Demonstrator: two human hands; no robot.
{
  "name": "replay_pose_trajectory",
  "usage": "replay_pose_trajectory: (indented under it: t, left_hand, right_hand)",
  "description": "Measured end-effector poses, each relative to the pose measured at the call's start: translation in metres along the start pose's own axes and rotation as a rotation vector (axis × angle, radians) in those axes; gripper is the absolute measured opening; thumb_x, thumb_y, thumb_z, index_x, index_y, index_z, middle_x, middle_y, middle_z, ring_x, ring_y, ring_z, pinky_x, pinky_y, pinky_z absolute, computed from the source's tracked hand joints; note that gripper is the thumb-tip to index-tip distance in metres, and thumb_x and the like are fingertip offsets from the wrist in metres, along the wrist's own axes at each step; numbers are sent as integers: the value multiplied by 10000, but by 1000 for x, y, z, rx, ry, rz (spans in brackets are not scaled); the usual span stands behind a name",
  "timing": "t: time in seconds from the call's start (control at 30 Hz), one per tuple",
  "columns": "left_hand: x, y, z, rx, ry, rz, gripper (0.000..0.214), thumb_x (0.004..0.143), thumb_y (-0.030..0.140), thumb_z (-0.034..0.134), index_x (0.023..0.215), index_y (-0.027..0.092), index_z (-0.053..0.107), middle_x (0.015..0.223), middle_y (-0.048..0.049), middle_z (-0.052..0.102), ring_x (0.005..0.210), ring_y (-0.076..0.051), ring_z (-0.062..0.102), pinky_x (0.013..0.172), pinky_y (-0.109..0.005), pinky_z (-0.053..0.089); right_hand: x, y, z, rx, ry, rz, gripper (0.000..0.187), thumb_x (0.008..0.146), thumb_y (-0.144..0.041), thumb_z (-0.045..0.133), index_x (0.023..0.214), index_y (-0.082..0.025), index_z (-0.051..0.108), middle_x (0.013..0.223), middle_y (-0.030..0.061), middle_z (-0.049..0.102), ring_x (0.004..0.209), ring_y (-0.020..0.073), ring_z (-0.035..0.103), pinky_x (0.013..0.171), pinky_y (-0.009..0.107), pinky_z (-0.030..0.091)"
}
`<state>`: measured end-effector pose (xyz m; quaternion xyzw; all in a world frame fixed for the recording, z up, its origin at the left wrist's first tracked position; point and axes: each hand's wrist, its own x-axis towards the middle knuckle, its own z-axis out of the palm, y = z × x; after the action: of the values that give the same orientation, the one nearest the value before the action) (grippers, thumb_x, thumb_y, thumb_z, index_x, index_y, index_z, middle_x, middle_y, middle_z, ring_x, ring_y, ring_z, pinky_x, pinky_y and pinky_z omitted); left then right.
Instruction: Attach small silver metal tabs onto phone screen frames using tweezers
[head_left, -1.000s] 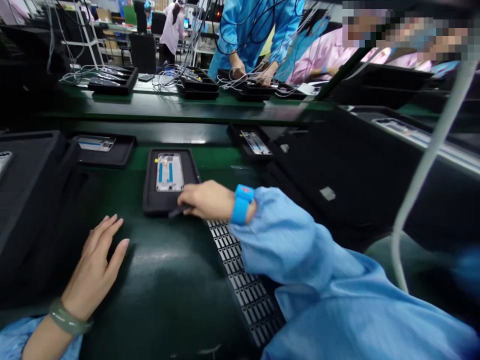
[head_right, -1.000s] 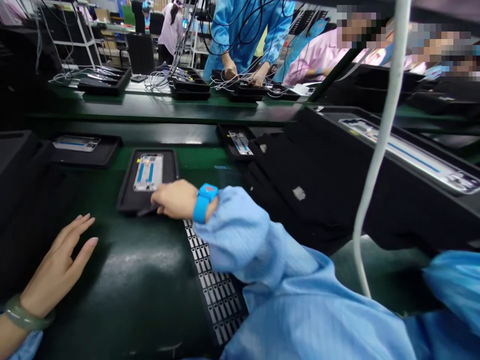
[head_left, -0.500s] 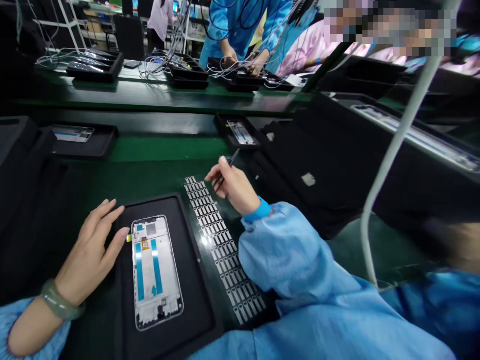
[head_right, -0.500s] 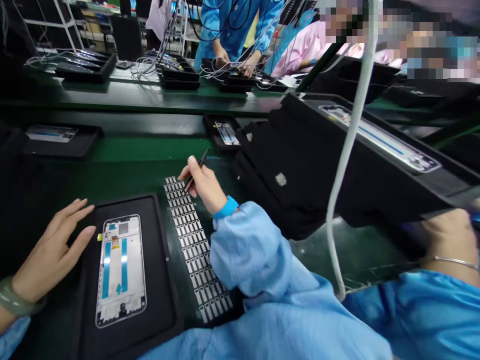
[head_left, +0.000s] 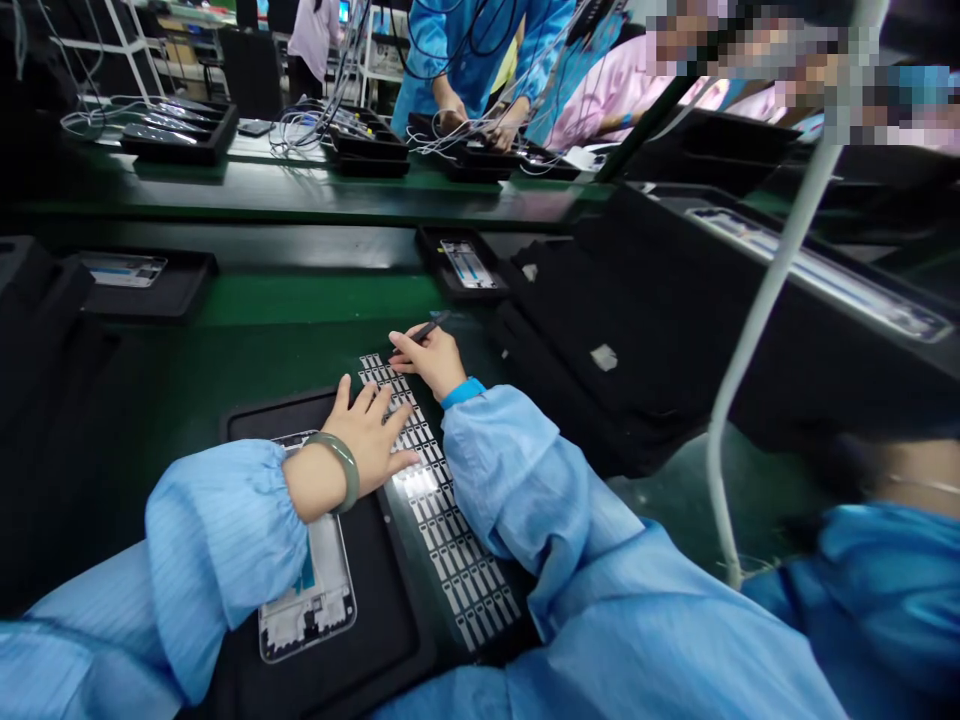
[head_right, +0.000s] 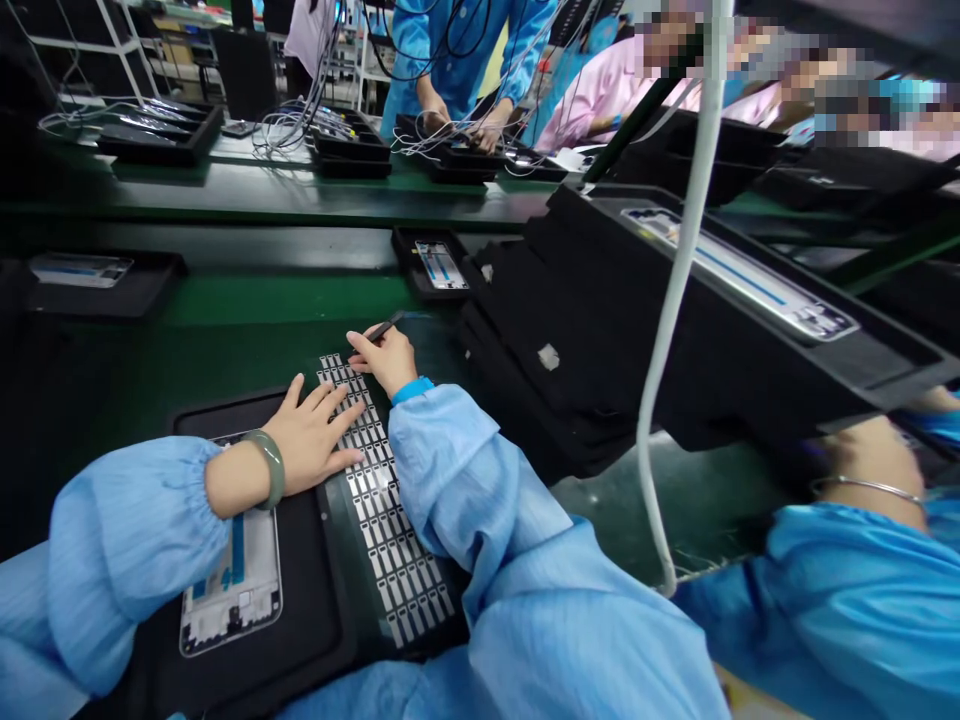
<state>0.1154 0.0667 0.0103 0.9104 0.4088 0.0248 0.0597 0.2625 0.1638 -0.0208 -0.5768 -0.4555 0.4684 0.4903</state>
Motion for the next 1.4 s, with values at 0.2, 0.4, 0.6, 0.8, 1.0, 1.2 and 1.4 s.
replay_pose_trajectory:
  t: [0.2,0.4,0.6,0.8,1.0,1.2,1.4]
  left_hand:
    - [-1,-2,5,7,16,-3,574,868,522,331,1296,157,445,1379,-170,407,1273,-350,343,1045,-624,111]
    - [-2,-1,4,9,25,-7,567,871,512,326,1297,156,444,1379,-166,408,1267,-352,348,1048,-618,110]
    - [-3,0,4,8,25,-13,550,874,497,330,1289,159,453,1369,-168,420,1265,-348,353,1051,-609,116]
    - [-2,0,5,8,31,-19,556,868,506,337,1290,162,450,1368,-167,421,1263,-349,355,1049,-609,118]
    - [-3,-1,4,-26,40,-19,541,868,486,346,1277,152,464,1365,-168,424,1264,-345,352,1055,-605,103]
    - [-3,0,6,-132,82,-26,509,860,452,396,1248,136,489,1347,-173,443,1267,-341,350,1062,-600,86]
    - [-8,-13,-10,-366,223,-87,379,841,381,477,1152,171,530,1284,-128,501,1234,-270,408,1063,-540,207]
  right_hand:
    - [1,1,7,-30,-6,2,241,707,-310,682,776,-162,505,627,3,624,553,149,670,478,232,576]
    - [3,2,9,-50,9,-14,263,708,-337,681,770,-168,489,595,-3,614,529,157,667,452,234,570]
    - [1,4,10,-70,21,-38,282,704,-366,680,764,-172,484,583,-6,613,527,162,669,446,225,566]
    - [-1,5,12,-84,22,-64,295,699,-387,681,756,-175,484,590,-8,616,520,157,669,436,206,557]
    - [1,2,14,-10,23,15,264,699,-332,696,752,-176,490,554,-23,603,498,150,658,425,210,548]
    - [-1,-15,8,102,-49,124,170,774,-223,631,721,-159,482,519,-25,594,447,88,611,428,157,525]
    - [-37,-46,3,319,-177,86,234,739,-324,660,695,-155,505,606,-17,642,439,44,582,414,104,488]
